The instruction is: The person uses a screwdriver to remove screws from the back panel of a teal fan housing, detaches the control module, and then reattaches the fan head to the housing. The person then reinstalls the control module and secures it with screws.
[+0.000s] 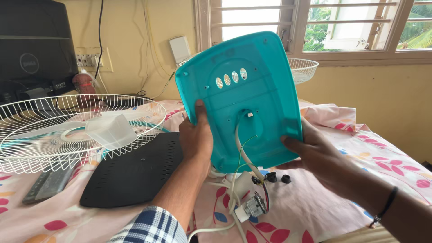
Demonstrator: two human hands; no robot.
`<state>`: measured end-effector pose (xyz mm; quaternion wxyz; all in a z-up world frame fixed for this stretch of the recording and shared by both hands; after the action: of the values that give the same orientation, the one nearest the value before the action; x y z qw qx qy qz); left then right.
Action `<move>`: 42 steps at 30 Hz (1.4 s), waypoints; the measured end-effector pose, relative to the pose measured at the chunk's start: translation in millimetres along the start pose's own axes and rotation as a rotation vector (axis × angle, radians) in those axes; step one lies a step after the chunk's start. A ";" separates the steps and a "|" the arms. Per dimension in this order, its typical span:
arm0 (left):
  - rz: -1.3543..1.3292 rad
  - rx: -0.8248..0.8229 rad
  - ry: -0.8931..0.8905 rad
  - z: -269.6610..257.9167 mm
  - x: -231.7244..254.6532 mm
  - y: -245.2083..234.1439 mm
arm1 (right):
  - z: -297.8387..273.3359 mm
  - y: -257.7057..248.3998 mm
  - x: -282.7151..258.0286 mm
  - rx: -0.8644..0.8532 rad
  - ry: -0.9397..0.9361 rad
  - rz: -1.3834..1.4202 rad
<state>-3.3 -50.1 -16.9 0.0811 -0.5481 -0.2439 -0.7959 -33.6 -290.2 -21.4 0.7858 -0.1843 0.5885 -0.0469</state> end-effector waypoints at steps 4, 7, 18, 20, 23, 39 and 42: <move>0.007 -0.052 -0.062 -3.0 0.2 1.4 | -1.9 0.9 13.1 0.097 -0.036 -0.051; 0.015 -0.048 -0.044 -2.7 -6.1 3.9 | -2.2 -0.5 14.3 0.174 -0.128 -0.241; 0.029 -0.005 0.327 40.9 -2.3 50.3 | 35.9 -29.6 12.0 0.134 -0.224 -0.052; 0.039 -0.029 0.349 38.4 -8.7 51.6 | 36.1 -32.6 23.9 0.105 -0.148 0.044; 0.076 -0.043 0.368 31.1 -15.8 49.1 | 31.2 -34.2 39.4 0.097 -0.199 -0.041; 0.280 -0.140 -0.098 3.0 -13.8 10.4 | 29.5 -35.0 47.7 0.007 -0.168 -0.069; 0.260 -0.153 -0.089 0.4 -14.3 12.4 | 26.3 -33.9 46.3 0.045 -0.150 -0.073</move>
<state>7.5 -62.6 -26.2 0.1304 -0.6145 -0.1129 -0.7699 10.1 -328.9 -45.4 0.8295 -0.1909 0.5196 -0.0745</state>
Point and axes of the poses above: each hand's wrist, its own z-axis towards the middle knuckle, its own y-axis out of the palm, x = y × z, the point moved 3 cm from there along z, towards the middle knuckle, and after that the axes turned 10 degrees about -z, right-handed, at the moved point
